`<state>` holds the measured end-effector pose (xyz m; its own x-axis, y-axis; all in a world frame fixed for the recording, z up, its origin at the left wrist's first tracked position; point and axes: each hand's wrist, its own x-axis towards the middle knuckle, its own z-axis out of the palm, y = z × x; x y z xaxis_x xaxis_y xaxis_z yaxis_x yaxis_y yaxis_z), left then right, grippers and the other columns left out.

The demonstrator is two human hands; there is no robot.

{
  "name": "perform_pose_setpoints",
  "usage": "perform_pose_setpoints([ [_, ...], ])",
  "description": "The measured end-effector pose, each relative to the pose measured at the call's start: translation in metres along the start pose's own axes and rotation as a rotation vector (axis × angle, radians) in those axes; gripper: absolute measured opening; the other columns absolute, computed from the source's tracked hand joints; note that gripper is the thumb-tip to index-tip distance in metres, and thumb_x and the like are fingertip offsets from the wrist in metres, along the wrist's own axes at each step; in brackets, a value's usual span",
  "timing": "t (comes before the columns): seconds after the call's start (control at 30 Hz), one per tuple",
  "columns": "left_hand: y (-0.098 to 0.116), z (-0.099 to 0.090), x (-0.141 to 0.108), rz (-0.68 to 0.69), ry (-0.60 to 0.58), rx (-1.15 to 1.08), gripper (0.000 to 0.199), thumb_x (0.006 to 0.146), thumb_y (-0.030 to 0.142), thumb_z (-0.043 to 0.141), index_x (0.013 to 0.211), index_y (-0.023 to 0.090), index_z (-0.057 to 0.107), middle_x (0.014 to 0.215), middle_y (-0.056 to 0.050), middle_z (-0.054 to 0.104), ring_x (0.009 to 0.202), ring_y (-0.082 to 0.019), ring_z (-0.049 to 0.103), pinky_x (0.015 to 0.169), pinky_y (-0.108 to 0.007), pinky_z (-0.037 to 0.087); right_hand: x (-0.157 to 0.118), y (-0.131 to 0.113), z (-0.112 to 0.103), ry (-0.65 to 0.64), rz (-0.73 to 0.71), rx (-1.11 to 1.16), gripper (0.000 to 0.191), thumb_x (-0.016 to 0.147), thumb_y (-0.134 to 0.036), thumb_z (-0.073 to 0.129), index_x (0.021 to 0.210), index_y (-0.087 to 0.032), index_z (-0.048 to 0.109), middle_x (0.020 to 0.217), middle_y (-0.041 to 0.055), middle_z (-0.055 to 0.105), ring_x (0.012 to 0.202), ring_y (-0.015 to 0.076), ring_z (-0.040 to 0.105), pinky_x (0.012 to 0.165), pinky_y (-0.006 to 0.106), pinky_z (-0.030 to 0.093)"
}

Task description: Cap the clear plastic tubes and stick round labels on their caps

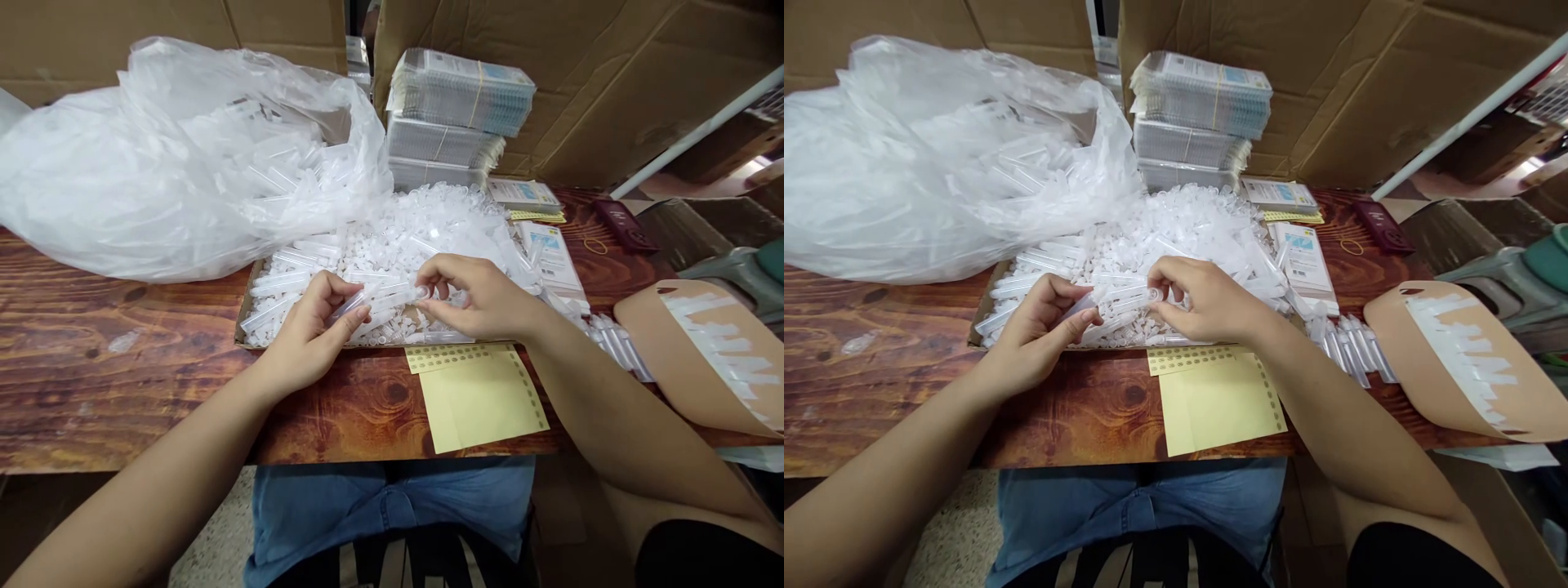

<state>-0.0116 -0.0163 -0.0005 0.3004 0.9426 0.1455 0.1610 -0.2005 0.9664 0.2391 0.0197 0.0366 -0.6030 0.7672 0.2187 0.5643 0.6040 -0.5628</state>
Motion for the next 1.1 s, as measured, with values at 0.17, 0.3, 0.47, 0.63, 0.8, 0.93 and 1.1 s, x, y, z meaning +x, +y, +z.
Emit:
perform_pose_setpoints([
  [0.17, -0.005, 0.001, -0.001, 0.051, -0.056, 0.042, 0.024, 0.094, 0.039, 0.06, 0.103, 0.022, 0.045, 0.094, -0.002, 0.054, 0.082, -0.015, 0.054, 0.072, -0.03, 0.044, -0.004, 0.004, 0.01, 0.284, 0.017, 0.487, 0.017, 0.082, -0.03, 0.073, 0.094, -0.022, 0.063, 0.078, -0.0015, 0.055, 0.067, 0.0123, 0.051, 0.061, 0.027, 0.044],
  [0.3, -0.002, 0.001, -0.004, 0.137, -0.098, 0.154, 0.02, 0.094, 0.033, 0.061, 0.1, 0.022, 0.046, 0.093, -0.002, 0.051, 0.081, -0.014, 0.051, 0.071, -0.029, 0.042, -0.004, -0.002, 0.025, 0.265, 0.023, 0.678, 0.015, 0.085, -0.025, 0.07, 0.094, -0.022, 0.06, 0.08, -0.0015, 0.059, 0.062, 0.0102, 0.053, 0.055, 0.025, 0.044],
  [0.47, 0.003, 0.0, -0.007, 0.183, -0.172, 0.231, 0.014, 0.095, 0.026, 0.059, 0.099, 0.022, 0.046, 0.092, -0.001, 0.054, 0.079, -0.013, 0.053, 0.071, -0.027, 0.043, -0.007, -0.009, 0.033, 0.121, -0.056, 0.686, 0.014, 0.084, -0.02, 0.069, 0.096, -0.019, 0.062, 0.086, 0.0008, 0.064, 0.07, 0.0105, 0.059, 0.064, 0.025, 0.05],
  [0.63, 0.006, 0.002, -0.007, 0.209, -0.21, 0.249, 0.012, 0.096, 0.023, 0.057, 0.099, 0.021, 0.045, 0.092, -0.002, 0.057, 0.08, -0.014, 0.057, 0.071, -0.028, 0.045, -0.013, -0.013, 0.034, 0.085, -0.042, 0.521, 0.013, 0.087, -0.026, 0.069, 0.097, -0.019, 0.066, 0.087, 0.0015, 0.069, 0.074, 0.0113, 0.063, 0.064, 0.023, 0.048],
  [0.8, 0.008, 0.002, -0.006, 0.285, -0.207, 0.284, 0.014, 0.096, 0.019, 0.057, 0.096, 0.022, 0.042, 0.09, -0.001, 0.058, 0.077, -0.013, 0.056, 0.067, -0.027, 0.044, -0.013, -0.025, 0.031, 0.089, 0.045, 0.323, 0.042, 0.099, -0.038, 0.053, 0.061, -0.018, 0.053, 0.054, -0.0044, 0.049, 0.051, 0.0069, 0.045, 0.052, 0.023, 0.035],
  [0.93, 0.008, 0.002, -0.006, 0.28, -0.215, 0.264, 0.014, 0.095, 0.019, 0.057, 0.097, 0.022, 0.044, 0.09, -0.002, 0.058, 0.077, -0.014, 0.056, 0.069, -0.028, 0.045, -0.014, -0.029, 0.026, 0.13, -0.041, 0.317, 0.018, 0.091, -0.036, 0.065, 0.09, -0.018, 0.064, 0.084, 0.0015, 0.066, 0.068, 0.0101, 0.057, 0.061, 0.024, 0.043],
  [1.1, 0.007, 0.003, -0.008, 0.284, -0.19, 0.25, 0.014, 0.095, 0.02, 0.058, 0.097, 0.022, 0.044, 0.091, -0.002, 0.057, 0.078, -0.014, 0.056, 0.068, -0.028, 0.045, -0.016, -0.031, 0.025, 0.063, 0.037, 0.296, 0.029, 0.098, -0.039, 0.054, 0.076, -0.019, 0.055, 0.065, -0.0025, 0.056, 0.058, 0.009, 0.05, 0.056, 0.024, 0.038],
])
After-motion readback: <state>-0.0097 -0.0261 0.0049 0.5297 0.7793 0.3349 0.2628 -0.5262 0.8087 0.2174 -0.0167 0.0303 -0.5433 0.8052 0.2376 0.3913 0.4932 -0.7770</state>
